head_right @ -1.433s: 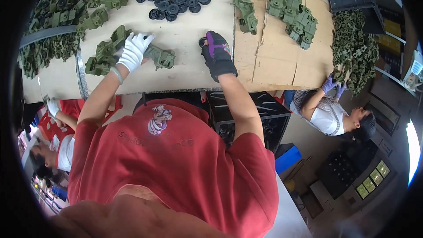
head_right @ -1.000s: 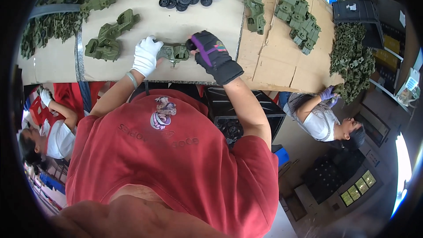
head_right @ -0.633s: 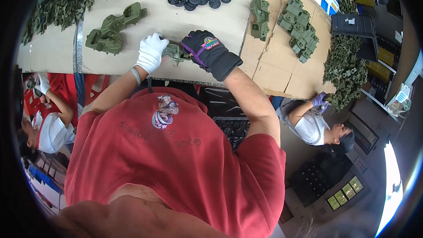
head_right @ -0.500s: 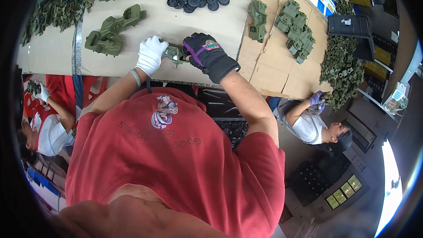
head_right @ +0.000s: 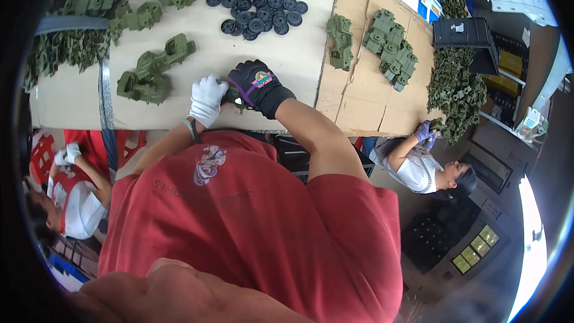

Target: The person assembles small green plastic vehicle components by hand, attaching black plastic wheels to them.

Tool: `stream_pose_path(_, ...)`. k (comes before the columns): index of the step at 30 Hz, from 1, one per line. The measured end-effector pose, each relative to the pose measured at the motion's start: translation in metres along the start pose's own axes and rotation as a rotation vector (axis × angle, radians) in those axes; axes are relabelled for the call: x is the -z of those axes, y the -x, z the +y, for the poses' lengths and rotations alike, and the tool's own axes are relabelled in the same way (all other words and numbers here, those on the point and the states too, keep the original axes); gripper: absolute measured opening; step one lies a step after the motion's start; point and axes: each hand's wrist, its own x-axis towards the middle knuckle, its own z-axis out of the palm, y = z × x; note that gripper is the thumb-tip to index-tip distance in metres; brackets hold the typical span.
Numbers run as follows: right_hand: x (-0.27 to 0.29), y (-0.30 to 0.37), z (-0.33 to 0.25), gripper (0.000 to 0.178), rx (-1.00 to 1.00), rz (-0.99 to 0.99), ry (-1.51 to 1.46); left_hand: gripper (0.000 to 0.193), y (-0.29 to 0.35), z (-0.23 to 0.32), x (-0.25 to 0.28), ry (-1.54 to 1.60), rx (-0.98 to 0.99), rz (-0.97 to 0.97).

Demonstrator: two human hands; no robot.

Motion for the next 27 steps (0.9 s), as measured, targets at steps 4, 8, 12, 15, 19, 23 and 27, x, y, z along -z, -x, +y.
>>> stream_pose_path(4,-0.014,0.012,-0.009,0.024,-0.522,0.196,-0.257,0.025,-0.002,-0.004,-0.002,0.031,-0.012,0.008)
stream_pose_path(8,-0.008,0.001,0.009,0.025,-0.252,0.071,-0.227,0.047,-0.003,-0.007,-0.006,0.054,0.008,-0.086)
stream_pose_path(12,0.002,-0.003,0.016,0.023,-0.068,0.061,-0.255,0.051,-0.005,-0.008,-0.004,0.062,-0.005,-0.113)
stream_pose_path(15,-0.022,0.005,0.022,0.024,-0.205,0.122,-0.339,0.053,-0.002,-0.007,0.006,0.133,-0.017,-0.078)
stream_pose_path(19,-0.022,-0.010,0.068,0.034,-0.437,0.633,-0.373,0.050,-0.015,-0.013,0.026,0.327,0.101,-0.158)
stream_pose_path(23,0.027,-0.029,0.102,0.041,-0.578,0.496,0.074,0.038,-0.029,-0.039,0.002,0.527,0.066,-0.309)
stream_pose_path(27,0.025,-0.036,0.130,0.031,-0.554,0.392,0.174,0.031,-0.043,-0.062,-0.017,0.561,0.089,-0.386)
